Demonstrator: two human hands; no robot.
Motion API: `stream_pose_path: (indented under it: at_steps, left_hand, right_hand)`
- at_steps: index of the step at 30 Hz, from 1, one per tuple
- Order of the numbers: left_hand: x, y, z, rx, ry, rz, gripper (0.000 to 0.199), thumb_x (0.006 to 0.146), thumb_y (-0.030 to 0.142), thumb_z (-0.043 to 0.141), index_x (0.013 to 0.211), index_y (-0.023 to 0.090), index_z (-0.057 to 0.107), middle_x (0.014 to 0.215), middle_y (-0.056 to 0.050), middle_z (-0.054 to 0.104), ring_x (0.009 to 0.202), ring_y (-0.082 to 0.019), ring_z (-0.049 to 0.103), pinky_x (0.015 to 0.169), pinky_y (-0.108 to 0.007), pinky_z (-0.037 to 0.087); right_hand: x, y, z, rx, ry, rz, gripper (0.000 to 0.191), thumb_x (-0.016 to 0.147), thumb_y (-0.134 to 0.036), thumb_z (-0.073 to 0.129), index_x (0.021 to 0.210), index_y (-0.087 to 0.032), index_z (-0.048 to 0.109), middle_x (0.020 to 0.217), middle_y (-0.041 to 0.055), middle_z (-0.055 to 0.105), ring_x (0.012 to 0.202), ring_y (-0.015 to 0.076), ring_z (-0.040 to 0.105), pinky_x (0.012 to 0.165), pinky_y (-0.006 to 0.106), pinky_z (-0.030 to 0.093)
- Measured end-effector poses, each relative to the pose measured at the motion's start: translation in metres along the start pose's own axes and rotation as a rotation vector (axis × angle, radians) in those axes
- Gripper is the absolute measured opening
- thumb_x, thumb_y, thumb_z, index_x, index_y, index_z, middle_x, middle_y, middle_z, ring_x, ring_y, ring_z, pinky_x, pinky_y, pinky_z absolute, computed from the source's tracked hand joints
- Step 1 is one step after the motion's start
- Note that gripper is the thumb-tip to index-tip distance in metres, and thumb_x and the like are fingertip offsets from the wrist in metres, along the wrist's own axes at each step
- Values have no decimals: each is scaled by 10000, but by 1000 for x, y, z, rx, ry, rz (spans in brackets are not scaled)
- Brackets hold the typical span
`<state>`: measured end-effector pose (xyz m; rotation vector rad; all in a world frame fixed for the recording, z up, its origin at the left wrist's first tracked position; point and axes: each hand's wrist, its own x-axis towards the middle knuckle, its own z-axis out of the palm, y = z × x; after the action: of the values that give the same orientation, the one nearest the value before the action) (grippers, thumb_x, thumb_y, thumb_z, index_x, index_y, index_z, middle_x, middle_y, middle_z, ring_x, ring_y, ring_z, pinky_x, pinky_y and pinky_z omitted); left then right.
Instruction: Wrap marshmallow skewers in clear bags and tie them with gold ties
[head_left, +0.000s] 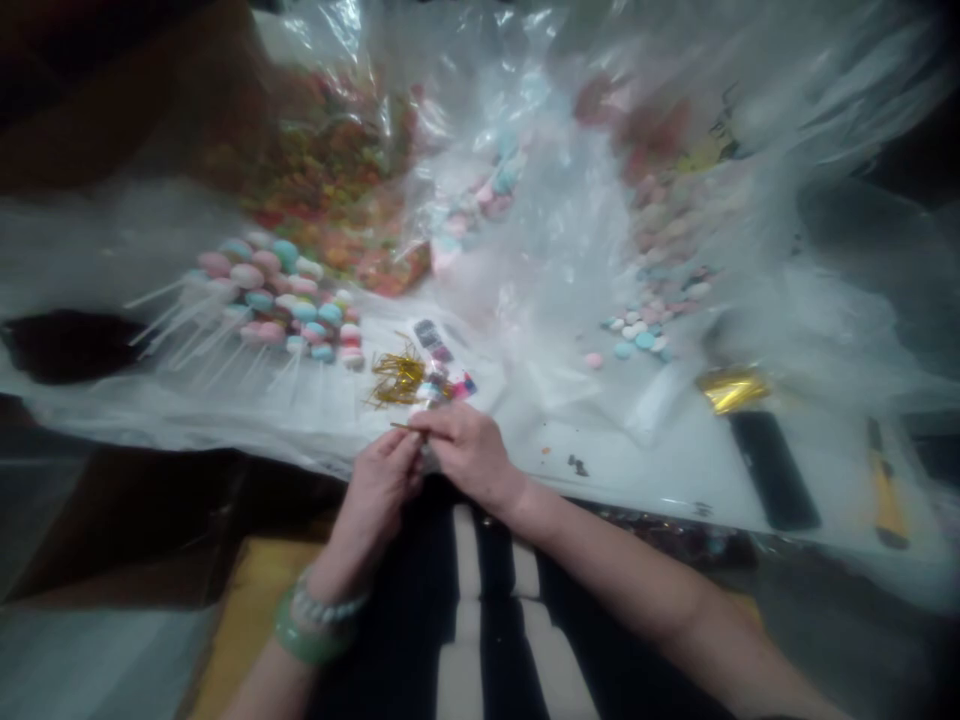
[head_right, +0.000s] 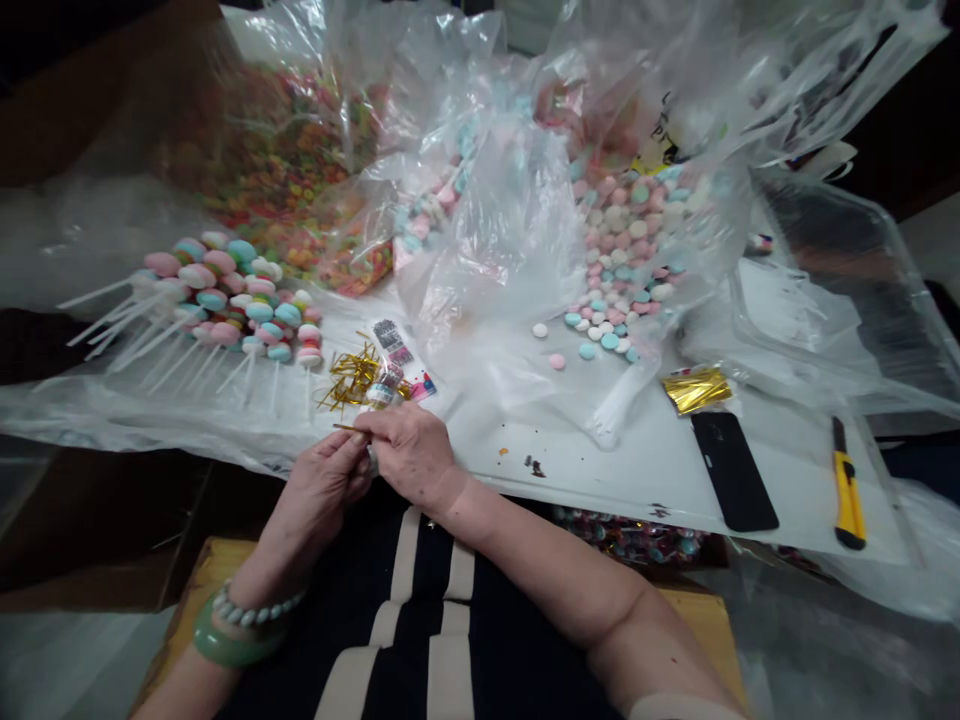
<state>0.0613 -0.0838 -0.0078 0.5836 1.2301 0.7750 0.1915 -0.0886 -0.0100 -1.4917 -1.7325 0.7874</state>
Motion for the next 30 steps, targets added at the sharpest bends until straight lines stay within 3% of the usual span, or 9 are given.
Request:
stream_pose_path:
  at_steps: [6,9,13,15,18,21,24,27,30]
  left_hand:
    - [2,-4,0,-62,40,56,407,648,427,827,649,169,512,489,82,417,391,-27,299,373,-156,203]
    - [0,0,2,-99,52,67,377,646,394,828,669,170,525,489,83,425,392,-26,286,377,-153,197]
    - [-7,8,-5,-4,-107,6,400,685,470,803,638,167,547,446,70,397,380,-37,289,378,-165,190]
    - [-11,12,-15,61,-334,-123,431,686,520,794,608,158,574,416,58,379,355,-40,269,369,-184,153]
    - [-13,20,-33,162,-580,-217,438,658,542,797,600,137,639,428,10,443,342,-50,286,365,-207,120]
    - [-12,39,-49,301,-682,-204,401,699,515,749,565,150,650,429,-9,465,353,-72,301,378,-225,132]
    - [-14,66,-53,557,-742,-113,271,704,378,755,556,168,668,461,3,470,427,-94,312,423,-234,189]
    - [-27,84,-42,856,-635,143,210,658,178,743,489,194,620,476,3,486,472,-119,347,462,-245,225]
    - [-43,78,-24,863,-141,529,237,628,65,680,483,218,571,499,-14,480,493,-151,362,493,-264,262]
  right_hand:
    - [-4,-8,4,35,48,71,227,826,-120,542,979,-224,673,891,24,727,847,185,643,847,312,486]
    - [-2,-3,7,368,88,337,251,778,-212,635,1027,-213,603,692,-46,622,668,154,594,729,292,491]
    - [2,2,-7,930,-147,491,487,617,-225,773,1076,-207,611,730,-59,627,651,130,590,674,270,506]
    - [-1,-2,-18,967,-248,410,539,595,-230,827,1104,-215,652,807,-37,668,721,141,619,722,280,524]
    - [-11,-14,-28,792,-490,158,250,760,-330,769,970,-204,722,891,18,714,729,148,628,684,272,515]
    - [-22,-28,-30,363,-335,-207,172,899,-330,628,822,-195,702,747,23,692,628,137,587,604,266,463]
    - [-24,-42,-34,-197,-183,-727,238,923,-194,555,701,-186,640,594,9,610,535,135,498,547,292,384]
    - [-10,-52,-42,-540,-187,-1034,258,888,-57,500,687,-163,621,601,38,601,559,160,500,537,320,348]
    - [13,-53,-42,-546,-189,-870,253,857,-34,461,698,-158,613,604,60,594,564,171,492,540,319,340]
